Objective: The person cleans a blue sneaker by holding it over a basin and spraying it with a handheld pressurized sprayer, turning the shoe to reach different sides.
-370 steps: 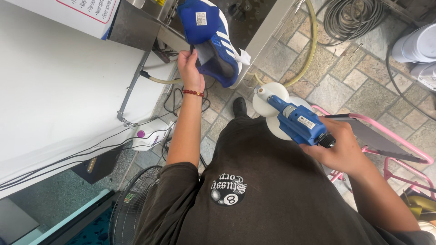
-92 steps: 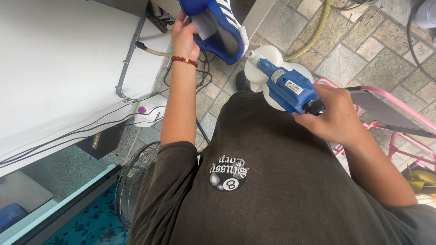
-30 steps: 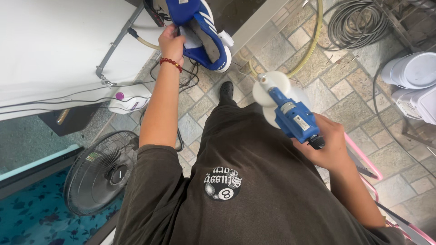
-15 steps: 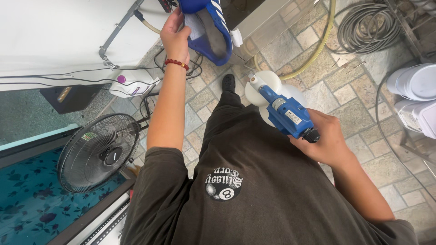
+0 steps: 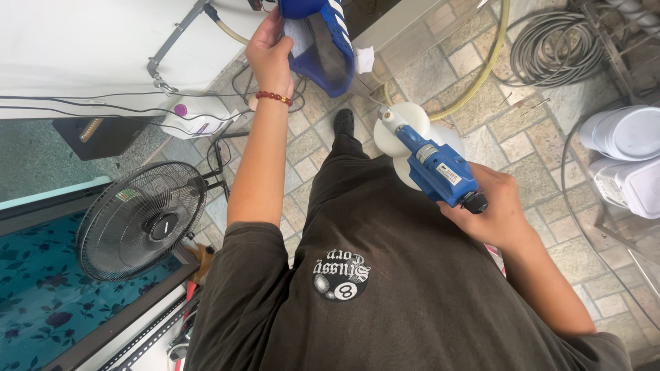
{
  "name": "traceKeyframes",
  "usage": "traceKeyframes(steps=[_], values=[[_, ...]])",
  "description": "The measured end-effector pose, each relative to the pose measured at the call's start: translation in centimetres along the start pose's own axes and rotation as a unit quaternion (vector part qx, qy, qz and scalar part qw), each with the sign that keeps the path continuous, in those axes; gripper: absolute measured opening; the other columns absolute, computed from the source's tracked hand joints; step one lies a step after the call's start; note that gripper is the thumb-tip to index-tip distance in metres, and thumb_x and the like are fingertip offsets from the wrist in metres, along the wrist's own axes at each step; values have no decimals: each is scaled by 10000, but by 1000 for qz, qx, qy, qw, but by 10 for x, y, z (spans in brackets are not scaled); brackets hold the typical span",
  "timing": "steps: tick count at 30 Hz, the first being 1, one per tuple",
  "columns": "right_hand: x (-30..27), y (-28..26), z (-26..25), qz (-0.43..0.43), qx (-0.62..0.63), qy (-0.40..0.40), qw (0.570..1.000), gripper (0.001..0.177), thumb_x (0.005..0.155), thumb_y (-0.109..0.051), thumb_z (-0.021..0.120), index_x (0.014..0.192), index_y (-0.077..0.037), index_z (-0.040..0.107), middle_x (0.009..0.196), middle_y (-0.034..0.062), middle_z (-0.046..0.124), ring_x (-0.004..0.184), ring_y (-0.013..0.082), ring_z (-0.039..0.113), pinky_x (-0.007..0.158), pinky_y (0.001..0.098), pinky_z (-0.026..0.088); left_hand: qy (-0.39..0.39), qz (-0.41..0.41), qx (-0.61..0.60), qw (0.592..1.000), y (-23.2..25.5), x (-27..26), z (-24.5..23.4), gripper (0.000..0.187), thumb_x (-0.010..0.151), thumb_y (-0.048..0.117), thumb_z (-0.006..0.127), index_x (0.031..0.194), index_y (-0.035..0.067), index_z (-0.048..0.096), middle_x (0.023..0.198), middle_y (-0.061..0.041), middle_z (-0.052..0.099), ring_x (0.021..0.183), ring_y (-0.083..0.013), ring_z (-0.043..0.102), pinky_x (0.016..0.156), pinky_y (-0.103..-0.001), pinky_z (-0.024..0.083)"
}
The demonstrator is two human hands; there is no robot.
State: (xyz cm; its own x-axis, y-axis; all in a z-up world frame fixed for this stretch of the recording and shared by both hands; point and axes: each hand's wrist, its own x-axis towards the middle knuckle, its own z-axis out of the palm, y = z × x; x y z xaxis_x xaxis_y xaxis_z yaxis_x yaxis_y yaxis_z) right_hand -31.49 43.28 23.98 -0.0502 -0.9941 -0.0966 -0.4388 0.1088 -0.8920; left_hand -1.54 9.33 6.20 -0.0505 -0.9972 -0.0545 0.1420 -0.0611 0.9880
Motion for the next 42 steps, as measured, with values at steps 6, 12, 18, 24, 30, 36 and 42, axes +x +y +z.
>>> traceKeyframes(steps=[6,12,18,24,30,36,42], values=[[-4,1,-3,21,-10,-1,1000,388,652,-140,793,990,22,693,795,150,701,684,267,715,669,347,534,17,-10,-49,999,-9,5,-2,589,803,-220,575,1381,-104,590,1380,-230,654,1326,-292,620,1045,-350,502],[-6,3,-2,26,-8,-4,1000,344,668,-136,792,966,13,705,801,147,714,707,256,731,687,340,541,22,-14,-63,998,-11,4,-6,596,803,-225,568,1387,-110,579,1398,-226,637,1338,-293,601,1060,-349,478],[-7,9,-4,11,-5,-14,1000,371,676,-141,793,995,24,702,822,140,712,725,235,725,700,330,544,34,-9,-47,998,-10,-2,-3,575,826,-207,586,1392,-108,573,1420,-214,619,1367,-290,575,1123,-357,450],[-8,12,-7,21,-5,-4,1000,370,698,-156,812,1020,5,725,865,117,723,739,201,721,704,314,538,15,30,-71,997,-13,-9,6,498,839,-209,587,1326,-118,633,1337,-220,671,1292,-308,629,1114,-374,457],[-6,8,0,57,3,8,998,359,696,-140,819,1010,3,722,860,103,719,722,182,693,693,303,527,-5,30,-77,997,-20,-10,9,450,857,-212,584,1299,-148,649,1317,-238,680,1278,-319,644,1131,-385,473],[2,-7,11,36,0,21,999,347,705,-119,809,1013,14,719,884,117,727,756,178,712,728,301,538,26,-4,-65,998,-27,2,7,506,835,-187,597,1340,-158,596,1354,-246,662,1304,-316,630,1117,-370,479],[14,-22,30,41,0,41,998,358,714,-123,812,1023,26,711,884,136,727,771,187,723,726,310,544,26,-57,-47,997,-37,25,-5,472,848,-138,617,1319,-123,612,1311,-206,681,1237,-262,648,1042,-355,501]])
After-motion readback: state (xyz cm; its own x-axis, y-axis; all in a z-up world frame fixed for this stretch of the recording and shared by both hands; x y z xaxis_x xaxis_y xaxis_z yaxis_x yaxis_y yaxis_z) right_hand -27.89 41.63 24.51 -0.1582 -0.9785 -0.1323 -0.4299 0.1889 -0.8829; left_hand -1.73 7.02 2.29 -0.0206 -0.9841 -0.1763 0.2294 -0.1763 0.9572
